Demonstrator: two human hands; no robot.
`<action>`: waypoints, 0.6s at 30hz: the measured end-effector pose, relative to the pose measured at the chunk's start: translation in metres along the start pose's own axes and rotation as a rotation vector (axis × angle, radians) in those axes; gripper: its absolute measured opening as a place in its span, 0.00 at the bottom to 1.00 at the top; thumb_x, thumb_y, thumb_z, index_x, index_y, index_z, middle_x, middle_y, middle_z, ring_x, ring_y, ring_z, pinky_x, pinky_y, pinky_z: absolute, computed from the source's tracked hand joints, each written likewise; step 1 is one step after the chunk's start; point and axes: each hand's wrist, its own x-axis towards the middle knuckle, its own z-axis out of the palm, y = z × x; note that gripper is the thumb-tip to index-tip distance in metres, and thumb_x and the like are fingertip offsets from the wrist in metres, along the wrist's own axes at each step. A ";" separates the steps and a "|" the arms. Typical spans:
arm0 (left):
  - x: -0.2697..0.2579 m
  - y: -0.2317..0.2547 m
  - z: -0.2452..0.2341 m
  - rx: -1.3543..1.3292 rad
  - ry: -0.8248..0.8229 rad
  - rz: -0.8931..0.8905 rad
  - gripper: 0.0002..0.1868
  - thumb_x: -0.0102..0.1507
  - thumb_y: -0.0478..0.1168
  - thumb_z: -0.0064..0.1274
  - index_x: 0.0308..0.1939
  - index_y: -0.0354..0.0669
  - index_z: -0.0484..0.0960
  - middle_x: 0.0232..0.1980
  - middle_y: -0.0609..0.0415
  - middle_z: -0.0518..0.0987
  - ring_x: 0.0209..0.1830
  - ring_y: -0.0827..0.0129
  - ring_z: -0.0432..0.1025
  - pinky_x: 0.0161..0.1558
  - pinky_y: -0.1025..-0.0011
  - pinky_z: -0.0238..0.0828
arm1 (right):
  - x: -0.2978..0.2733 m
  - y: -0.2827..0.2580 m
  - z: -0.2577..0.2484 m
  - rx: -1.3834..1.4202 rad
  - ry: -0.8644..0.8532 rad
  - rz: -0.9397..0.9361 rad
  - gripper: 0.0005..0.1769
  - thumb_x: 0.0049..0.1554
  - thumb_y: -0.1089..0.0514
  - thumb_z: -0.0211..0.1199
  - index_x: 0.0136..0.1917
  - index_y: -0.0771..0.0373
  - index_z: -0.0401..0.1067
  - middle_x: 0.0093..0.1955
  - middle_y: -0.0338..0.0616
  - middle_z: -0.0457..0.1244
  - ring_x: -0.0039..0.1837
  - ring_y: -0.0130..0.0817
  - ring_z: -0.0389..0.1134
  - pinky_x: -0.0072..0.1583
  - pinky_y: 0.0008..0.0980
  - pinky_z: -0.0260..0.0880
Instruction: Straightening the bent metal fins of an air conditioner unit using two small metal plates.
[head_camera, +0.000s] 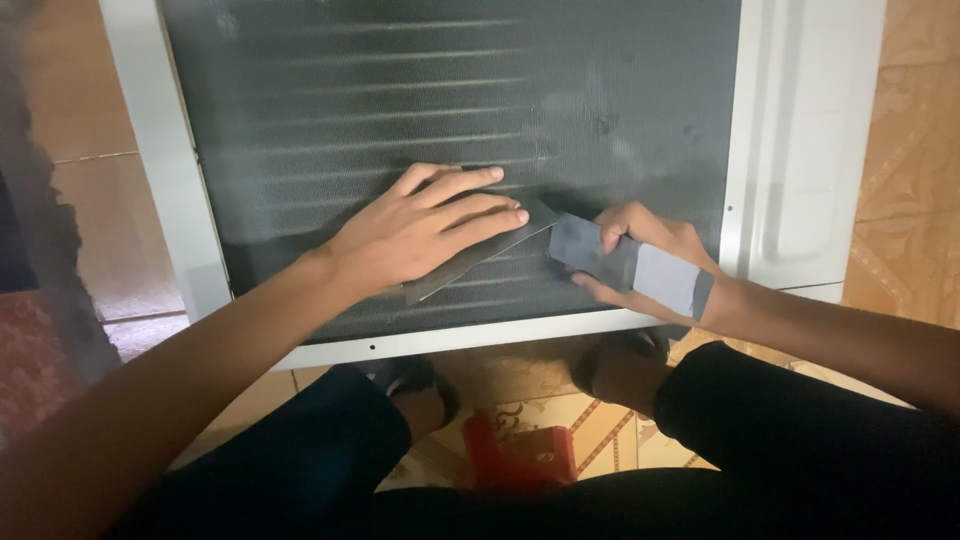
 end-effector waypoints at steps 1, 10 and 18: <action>0.000 -0.001 0.001 0.001 0.000 -0.006 0.22 0.74 0.37 0.34 0.72 0.51 0.71 0.61 0.56 0.78 0.74 0.61 0.63 0.65 0.60 0.60 | 0.001 -0.002 0.001 -0.035 0.005 0.012 0.27 0.47 0.52 0.80 0.49 0.62 0.65 0.44 0.52 0.70 0.44 0.47 0.74 0.42 0.36 0.72; 0.000 -0.001 0.003 -0.010 0.003 -0.013 0.21 0.74 0.38 0.34 0.71 0.50 0.71 0.62 0.55 0.78 0.74 0.61 0.63 0.65 0.59 0.60 | -0.003 0.006 0.003 0.019 0.055 -0.065 0.27 0.48 0.50 0.79 0.50 0.58 0.64 0.46 0.45 0.69 0.46 0.41 0.74 0.41 0.27 0.67; -0.001 -0.003 0.004 0.003 -0.005 0.012 0.22 0.76 0.38 0.29 0.73 0.51 0.68 0.61 0.55 0.77 0.75 0.62 0.61 0.66 0.59 0.59 | -0.001 0.003 -0.001 -0.019 0.017 0.002 0.26 0.47 0.49 0.80 0.49 0.57 0.65 0.45 0.42 0.69 0.41 0.39 0.74 0.42 0.30 0.71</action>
